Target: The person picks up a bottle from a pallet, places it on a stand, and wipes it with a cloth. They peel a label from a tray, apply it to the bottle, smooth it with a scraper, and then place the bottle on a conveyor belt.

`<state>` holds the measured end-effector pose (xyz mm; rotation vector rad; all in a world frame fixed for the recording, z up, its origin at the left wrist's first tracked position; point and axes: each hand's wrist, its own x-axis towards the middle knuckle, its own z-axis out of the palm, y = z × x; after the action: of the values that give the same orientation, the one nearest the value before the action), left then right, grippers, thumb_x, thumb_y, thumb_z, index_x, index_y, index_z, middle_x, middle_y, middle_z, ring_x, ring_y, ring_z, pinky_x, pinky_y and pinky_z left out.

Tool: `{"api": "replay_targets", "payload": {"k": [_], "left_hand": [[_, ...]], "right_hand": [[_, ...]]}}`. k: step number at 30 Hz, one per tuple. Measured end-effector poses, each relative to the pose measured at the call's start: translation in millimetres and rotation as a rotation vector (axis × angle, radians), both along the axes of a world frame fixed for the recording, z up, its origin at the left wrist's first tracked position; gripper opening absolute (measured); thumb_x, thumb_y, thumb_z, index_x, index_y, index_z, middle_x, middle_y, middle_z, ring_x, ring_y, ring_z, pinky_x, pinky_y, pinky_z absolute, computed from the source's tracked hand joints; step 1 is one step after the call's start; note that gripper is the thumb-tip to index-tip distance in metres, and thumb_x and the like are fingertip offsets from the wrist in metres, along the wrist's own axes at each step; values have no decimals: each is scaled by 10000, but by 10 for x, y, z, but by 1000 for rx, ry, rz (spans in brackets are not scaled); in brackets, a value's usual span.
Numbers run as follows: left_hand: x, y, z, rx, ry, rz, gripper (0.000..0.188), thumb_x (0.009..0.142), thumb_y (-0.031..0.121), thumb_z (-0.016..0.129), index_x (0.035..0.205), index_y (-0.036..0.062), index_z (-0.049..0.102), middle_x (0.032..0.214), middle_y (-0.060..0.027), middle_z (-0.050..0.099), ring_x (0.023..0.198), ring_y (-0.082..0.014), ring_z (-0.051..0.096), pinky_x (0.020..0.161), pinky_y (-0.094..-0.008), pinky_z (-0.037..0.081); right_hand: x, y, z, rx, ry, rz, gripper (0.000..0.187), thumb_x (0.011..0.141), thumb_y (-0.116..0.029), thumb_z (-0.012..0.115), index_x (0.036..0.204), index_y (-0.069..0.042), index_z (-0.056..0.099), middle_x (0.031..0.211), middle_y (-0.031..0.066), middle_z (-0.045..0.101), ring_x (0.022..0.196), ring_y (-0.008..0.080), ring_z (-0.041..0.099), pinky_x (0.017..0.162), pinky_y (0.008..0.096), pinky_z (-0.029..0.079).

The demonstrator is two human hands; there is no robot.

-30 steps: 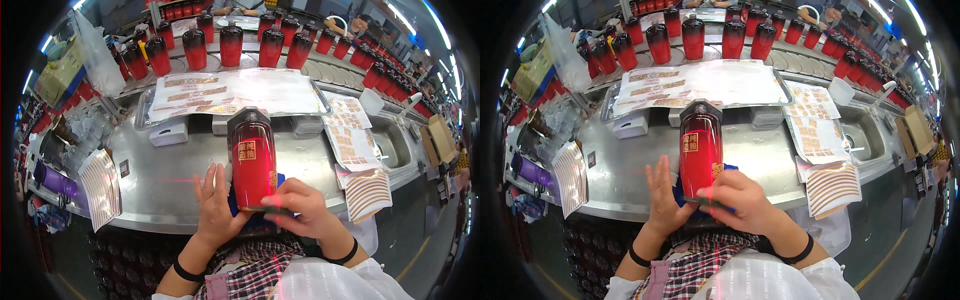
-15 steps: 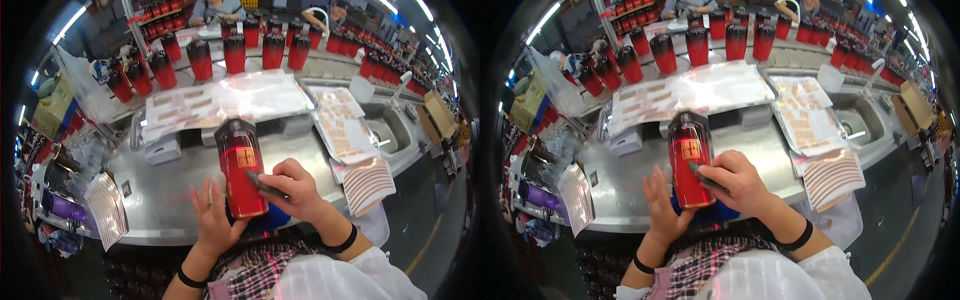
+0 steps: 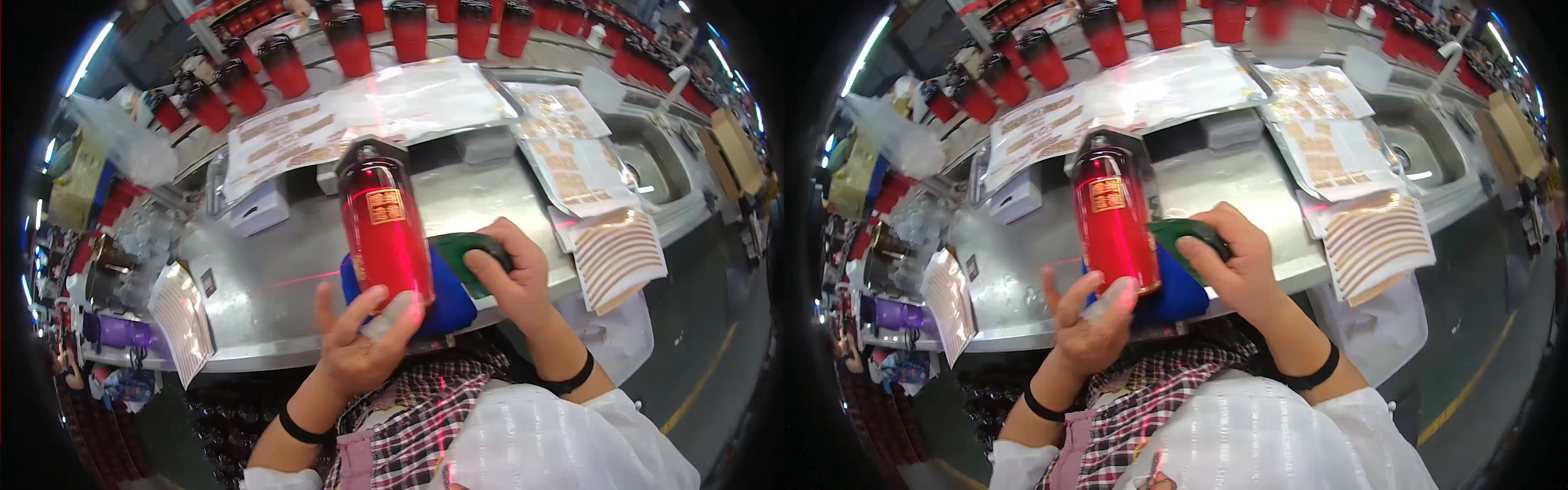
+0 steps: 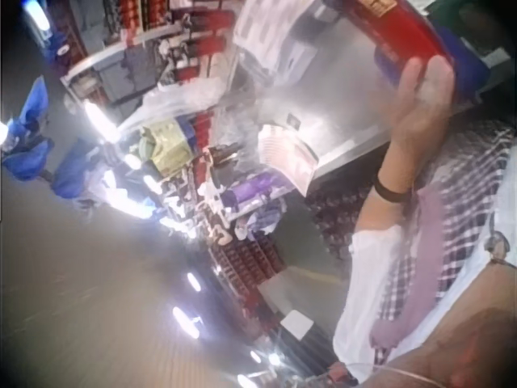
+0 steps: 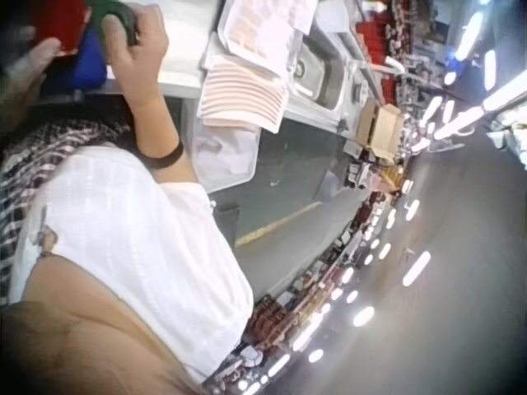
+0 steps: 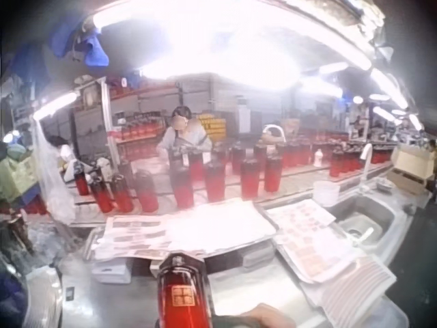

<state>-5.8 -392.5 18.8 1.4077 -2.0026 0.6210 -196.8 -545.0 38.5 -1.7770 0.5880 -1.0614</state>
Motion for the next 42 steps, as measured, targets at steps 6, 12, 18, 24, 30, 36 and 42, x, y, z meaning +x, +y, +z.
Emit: {"api": "replay_targets", "payload": {"k": [6, 12, 18, 24, 30, 36, 42], "left_hand": [[61, -340, 375, 47, 483, -140, 325, 797, 123, 709, 1114, 71, 664, 1104, -89, 665, 1067, -293, 596, 1087, -525, 351], [518, -1157, 334, 368, 1656, -170, 442, 1017, 354, 495, 1241, -22, 559, 1126, -84, 620, 1042, -126, 553, 936, -296, 442], [683, -1485, 341, 690, 1939, -287, 338, 990, 350, 548, 1047, 36, 662, 956, -45, 698, 869, -142, 646, 823, -296, 521], [779, -798, 807, 527, 1649, -389, 271, 959, 258, 590, 1087, 34, 675, 1050, -52, 701, 992, -132, 649, 902, -295, 503], [844, 544, 1600, 67, 919, -245, 295, 928, 242, 624, 1067, -17, 650, 999, -56, 655, 903, -107, 592, 833, -255, 459], [108, 1501, 1810, -74, 825, 225, 317, 904, 242, 632, 1073, -26, 640, 983, -76, 657, 909, -118, 589, 838, -245, 454], [-346, 2418, 1762, -227, 816, 920, 229, 908, 171, 658, 1083, 25, 641, 942, -2, 632, 842, -78, 558, 784, -208, 431]], "right_hand": [[-204, 18, 8, -181, 150, -134, 301, 974, -9, 468, 1266, 18, 533, 1351, 188, 538, 1157, 221, 578, 898, 315, 510], [-161, 172, -97, -442, 243, 156, 584, 913, -46, 603, 1449, -12, 373, 1517, 274, 320, 1236, 342, 513, 983, 420, 461], [85, 261, -283, -716, 341, 37, 799, 787, -100, 747, 1464, 4, 335, 1510, 314, 293, 1296, 443, 427, 1048, 480, 374], [91, 281, -179, -818, 136, 156, 773, 814, -94, 738, 1460, 11, 327, 1435, 349, 385, 1257, 451, 473, 1021, 483, 405], [354, 409, 75, -803, -149, 209, 784, 829, -208, 762, 1441, 28, 335, 1408, 339, 423, 1223, 449, 516, 1010, 477, 426], [815, 530, 93, -928, -275, 506, 687, 729, -127, 798, 1316, 60, 496, 1298, 290, 552, 1161, 408, 567, 971, 462, 452], [1078, 470, -30, -702, -226, 702, 645, 735, -69, 778, 1324, 12, 528, 1319, 212, 564, 1157, 385, 561, 984, 432, 451]]}}
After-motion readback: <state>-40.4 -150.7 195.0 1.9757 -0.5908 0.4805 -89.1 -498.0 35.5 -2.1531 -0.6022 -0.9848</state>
